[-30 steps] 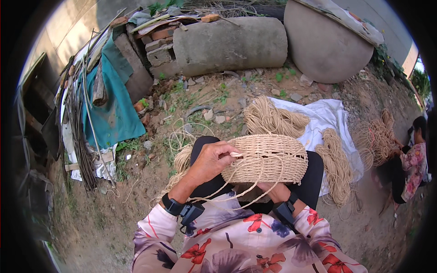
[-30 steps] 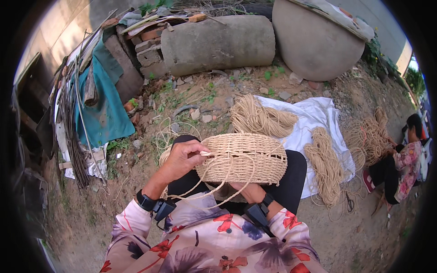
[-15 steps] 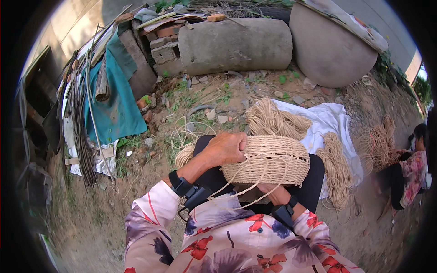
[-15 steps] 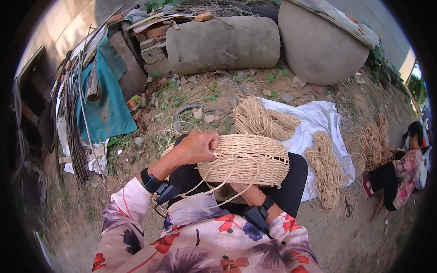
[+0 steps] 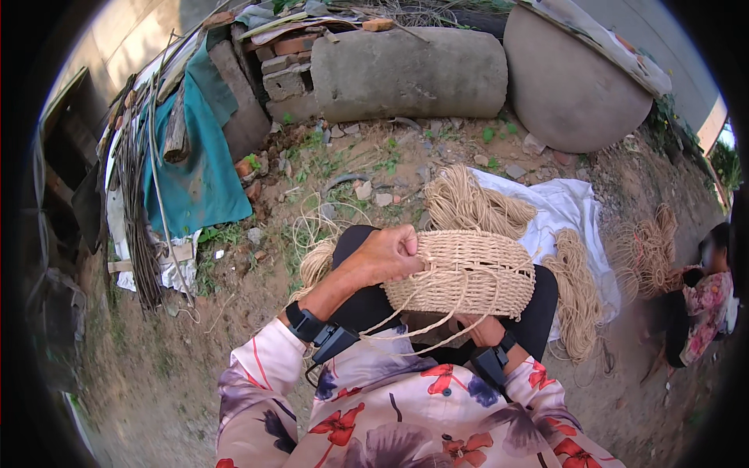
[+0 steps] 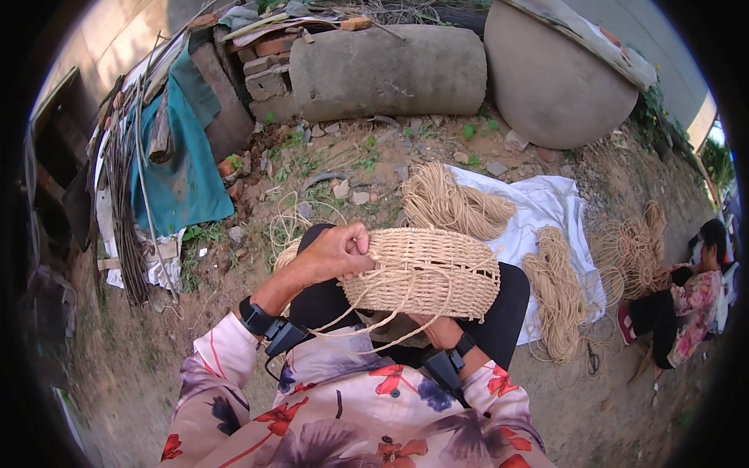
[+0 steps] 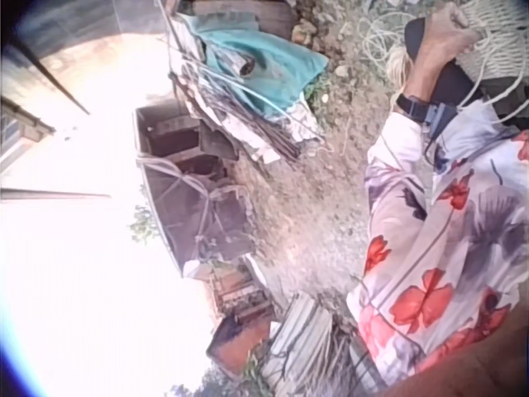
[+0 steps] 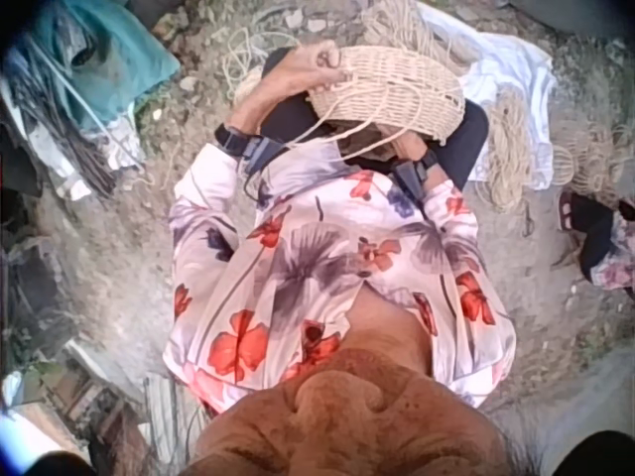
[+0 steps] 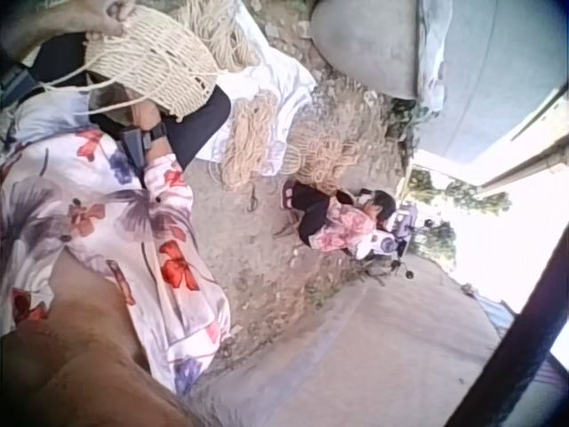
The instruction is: Weaving a straw or wicker basket outdoors.
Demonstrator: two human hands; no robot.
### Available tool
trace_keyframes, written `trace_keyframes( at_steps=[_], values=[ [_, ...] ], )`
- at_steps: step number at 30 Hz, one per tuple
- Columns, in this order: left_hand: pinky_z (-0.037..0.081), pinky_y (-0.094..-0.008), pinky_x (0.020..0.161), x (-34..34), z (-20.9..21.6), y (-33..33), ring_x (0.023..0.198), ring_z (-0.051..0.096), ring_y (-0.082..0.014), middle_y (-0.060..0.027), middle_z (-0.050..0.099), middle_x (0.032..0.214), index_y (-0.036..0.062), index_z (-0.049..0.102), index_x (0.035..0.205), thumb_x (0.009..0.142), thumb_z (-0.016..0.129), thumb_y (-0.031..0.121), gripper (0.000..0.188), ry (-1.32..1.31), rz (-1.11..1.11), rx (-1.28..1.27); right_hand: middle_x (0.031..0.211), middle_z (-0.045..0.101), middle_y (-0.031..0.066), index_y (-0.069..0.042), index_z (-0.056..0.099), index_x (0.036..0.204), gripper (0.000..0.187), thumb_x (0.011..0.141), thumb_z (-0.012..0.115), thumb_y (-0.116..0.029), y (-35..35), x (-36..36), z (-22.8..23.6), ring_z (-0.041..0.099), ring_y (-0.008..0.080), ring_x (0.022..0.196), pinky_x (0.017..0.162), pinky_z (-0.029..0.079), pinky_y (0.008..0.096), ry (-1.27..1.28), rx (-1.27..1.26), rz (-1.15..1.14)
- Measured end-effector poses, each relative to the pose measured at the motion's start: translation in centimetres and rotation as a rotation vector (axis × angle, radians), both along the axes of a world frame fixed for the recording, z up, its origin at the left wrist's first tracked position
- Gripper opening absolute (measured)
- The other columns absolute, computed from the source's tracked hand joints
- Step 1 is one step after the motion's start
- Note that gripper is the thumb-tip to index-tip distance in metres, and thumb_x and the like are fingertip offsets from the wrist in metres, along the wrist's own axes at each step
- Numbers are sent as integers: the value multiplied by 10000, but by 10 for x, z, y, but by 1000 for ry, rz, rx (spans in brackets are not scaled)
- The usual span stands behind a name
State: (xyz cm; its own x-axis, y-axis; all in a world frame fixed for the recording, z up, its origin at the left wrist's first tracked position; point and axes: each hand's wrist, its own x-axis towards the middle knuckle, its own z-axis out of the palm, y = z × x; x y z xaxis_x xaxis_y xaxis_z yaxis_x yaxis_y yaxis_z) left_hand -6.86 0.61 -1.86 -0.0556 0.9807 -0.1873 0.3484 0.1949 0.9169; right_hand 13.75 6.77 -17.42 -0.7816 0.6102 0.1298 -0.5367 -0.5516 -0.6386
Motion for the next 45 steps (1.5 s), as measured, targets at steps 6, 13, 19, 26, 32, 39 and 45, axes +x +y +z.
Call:
trace_keyframes(
  at_steps=[6,13,19,26,32,39,45],
  values=[
    [493,-266,550,-3,-7,-20,625,609,-99,-44,641,702,13,614,878,843,710,155,175,-206,190,95,1375,512,126,-47,426,1400,465,1007,535,-271,-2,-3,-1,534,247,1218,1057,470,403,-49,29,-16],
    [517,-271,634,12,-32,-50,653,624,-111,-76,693,784,-26,684,914,849,682,81,126,170,269,397,1380,509,123,-51,424,1403,471,1003,548,-266,-6,-8,-5,532,243,1221,1059,470,398,-92,63,-19],
    [536,-265,640,20,-37,-48,671,650,-119,-76,710,810,-7,707,931,836,716,78,128,98,333,408,1384,506,121,-54,422,1407,477,1000,560,-261,-10,-8,-6,531,240,1224,1060,471,395,-117,93,-25],
    [536,-266,637,21,-26,-49,670,651,-116,-75,709,796,-8,714,936,827,727,86,145,115,310,389,1389,503,118,-58,419,1411,484,996,573,-255,-13,-8,-6,530,237,1227,1061,471,390,-199,200,-79],
    [531,-266,638,29,-11,-50,675,646,-117,-79,703,803,-12,714,961,831,725,89,165,156,280,344,1393,501,115,-61,417,1414,491,993,585,-250,-13,-8,0,528,233,1230,1063,471,386,-350,388,-161],
    [524,-257,642,31,-13,-53,688,633,-96,-58,697,811,-15,713,971,829,733,92,179,164,290,376,1383,511,114,-51,430,1401,485,989,590,-251,-12,-6,1,534,240,1226,1071,462,399,146,-248,20],
    [541,-342,646,26,5,-47,678,681,-236,-148,691,772,-13,715,886,805,719,168,199,299,212,377,1374,521,109,-57,458,1386,438,995,533,-241,1,5,-4,526,246,1240,1090,430,403,-106,124,-62]
  ],
)
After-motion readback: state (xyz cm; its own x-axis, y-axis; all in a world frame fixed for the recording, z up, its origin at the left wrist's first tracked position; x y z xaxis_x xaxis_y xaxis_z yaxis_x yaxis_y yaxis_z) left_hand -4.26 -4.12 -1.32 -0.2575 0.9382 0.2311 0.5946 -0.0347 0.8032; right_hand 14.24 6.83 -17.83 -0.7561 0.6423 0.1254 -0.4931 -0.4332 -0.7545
